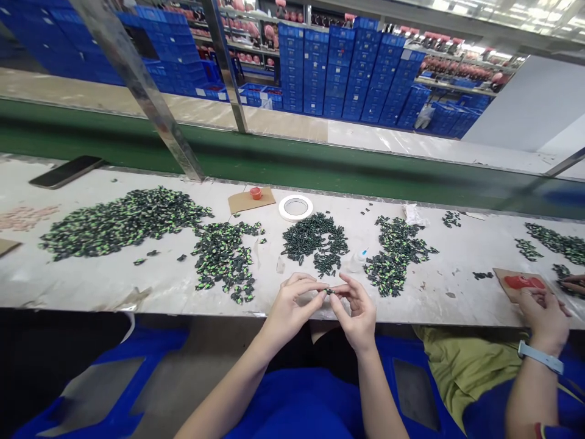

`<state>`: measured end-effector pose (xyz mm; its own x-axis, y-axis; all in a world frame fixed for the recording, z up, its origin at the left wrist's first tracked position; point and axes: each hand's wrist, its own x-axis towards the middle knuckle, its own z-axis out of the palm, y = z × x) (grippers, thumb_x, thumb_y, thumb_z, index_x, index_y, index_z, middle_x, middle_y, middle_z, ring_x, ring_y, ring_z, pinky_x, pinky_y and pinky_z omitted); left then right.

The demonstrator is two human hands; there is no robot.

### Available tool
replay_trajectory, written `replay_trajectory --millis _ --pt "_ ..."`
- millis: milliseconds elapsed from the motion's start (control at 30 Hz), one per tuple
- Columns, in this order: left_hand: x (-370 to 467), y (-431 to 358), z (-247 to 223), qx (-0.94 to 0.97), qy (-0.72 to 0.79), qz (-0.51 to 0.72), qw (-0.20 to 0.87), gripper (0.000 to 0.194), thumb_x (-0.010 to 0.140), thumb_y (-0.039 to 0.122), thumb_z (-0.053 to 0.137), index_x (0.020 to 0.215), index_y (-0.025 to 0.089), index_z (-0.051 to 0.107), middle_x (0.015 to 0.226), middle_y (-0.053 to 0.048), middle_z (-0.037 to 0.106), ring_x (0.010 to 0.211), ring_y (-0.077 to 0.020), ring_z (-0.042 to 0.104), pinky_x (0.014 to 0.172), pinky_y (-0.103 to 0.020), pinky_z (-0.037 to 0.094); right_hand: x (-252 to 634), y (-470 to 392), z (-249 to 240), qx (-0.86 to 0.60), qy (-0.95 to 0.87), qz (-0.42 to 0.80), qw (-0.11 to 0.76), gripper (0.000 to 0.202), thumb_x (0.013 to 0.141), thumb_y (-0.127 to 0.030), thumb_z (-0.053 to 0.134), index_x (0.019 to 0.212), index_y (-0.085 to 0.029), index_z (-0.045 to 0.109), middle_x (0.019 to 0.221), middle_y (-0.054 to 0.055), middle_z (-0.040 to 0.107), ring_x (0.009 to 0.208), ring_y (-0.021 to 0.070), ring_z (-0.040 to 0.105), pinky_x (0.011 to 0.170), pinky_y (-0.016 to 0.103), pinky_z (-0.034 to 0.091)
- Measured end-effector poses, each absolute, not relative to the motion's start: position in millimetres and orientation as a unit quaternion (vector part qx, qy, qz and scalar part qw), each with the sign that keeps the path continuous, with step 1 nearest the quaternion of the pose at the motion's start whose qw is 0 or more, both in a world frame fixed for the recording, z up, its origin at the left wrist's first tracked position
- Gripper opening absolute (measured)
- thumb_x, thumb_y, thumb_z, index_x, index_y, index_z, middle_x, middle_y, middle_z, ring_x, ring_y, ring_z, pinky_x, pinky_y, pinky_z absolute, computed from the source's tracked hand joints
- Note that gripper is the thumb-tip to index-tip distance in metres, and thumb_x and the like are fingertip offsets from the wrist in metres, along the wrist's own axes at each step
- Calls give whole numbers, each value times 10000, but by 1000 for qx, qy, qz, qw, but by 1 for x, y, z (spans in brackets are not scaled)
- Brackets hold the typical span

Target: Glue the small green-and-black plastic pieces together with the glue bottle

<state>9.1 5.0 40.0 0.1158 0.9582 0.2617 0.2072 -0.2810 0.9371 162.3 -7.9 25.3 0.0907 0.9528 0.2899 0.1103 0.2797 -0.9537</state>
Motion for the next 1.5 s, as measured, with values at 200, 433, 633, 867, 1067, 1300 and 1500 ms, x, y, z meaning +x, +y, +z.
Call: replay_trajectory --millis 200,433,633,867,1067,1300,1500 --pt "-2 8 51 694 424 440 381 160 831 294 646 930 244 761 876 -72 692 919 -216 616 856 -368 495 171 -2 38 -444 -590 415 531 360 778 -255 669 1129 -203 610 790 31 709 712 167 668 689 314 573" --pt "-4 6 59 695 414 443 386 148 826 260 644 914 232 760 873 -71 689 928 -214 607 858 -352 501 165 -4 37 -442 -558 435 551 295 741 -244 690 1026 -214 620 714 -1 665 658 140 632 647 273 545" --pt "1 -1 59 660 434 467 397 146 798 213 643 880 222 764 860 -74 702 921 -217 606 817 -339 521 163 -5 35 -445 -563 423 554 286 742 -260 682 1012 -214 597 690 -8 639 644 138 612 637 275 535" --pt "10 5 38 637 468 495 362 149 766 160 619 688 223 730 761 -52 720 839 -221 625 784 -360 512 154 -16 38 -430 -581 409 557 278 749 -236 676 1001 -234 558 661 -22 617 608 134 600 609 271 535" --pt "11 11 12 656 535 461 267 261 775 79 525 690 238 713 791 -32 733 877 -233 619 850 -436 444 156 -14 24 -470 -598 330 559 299 772 -207 643 1051 -216 535 711 -2 650 584 130 579 575 273 510" --pt "-6 23 4 645 591 452 173 259 787 90 500 836 234 709 991 -58 729 1011 -267 592 893 -467 400 168 -1 4 -550 -640 245 478 245 790 -218 612 1034 -202 590 792 26 646 641 140 594 565 269 498" --pt "-40 15 9 656 589 430 195 202 826 188 513 851 246 704 938 -43 732 959 -247 615 892 -419 417 160 2 8 -508 -719 232 413 245 842 -205 578 1074 -231 651 913 67 643 782 192 622 716 337 547"
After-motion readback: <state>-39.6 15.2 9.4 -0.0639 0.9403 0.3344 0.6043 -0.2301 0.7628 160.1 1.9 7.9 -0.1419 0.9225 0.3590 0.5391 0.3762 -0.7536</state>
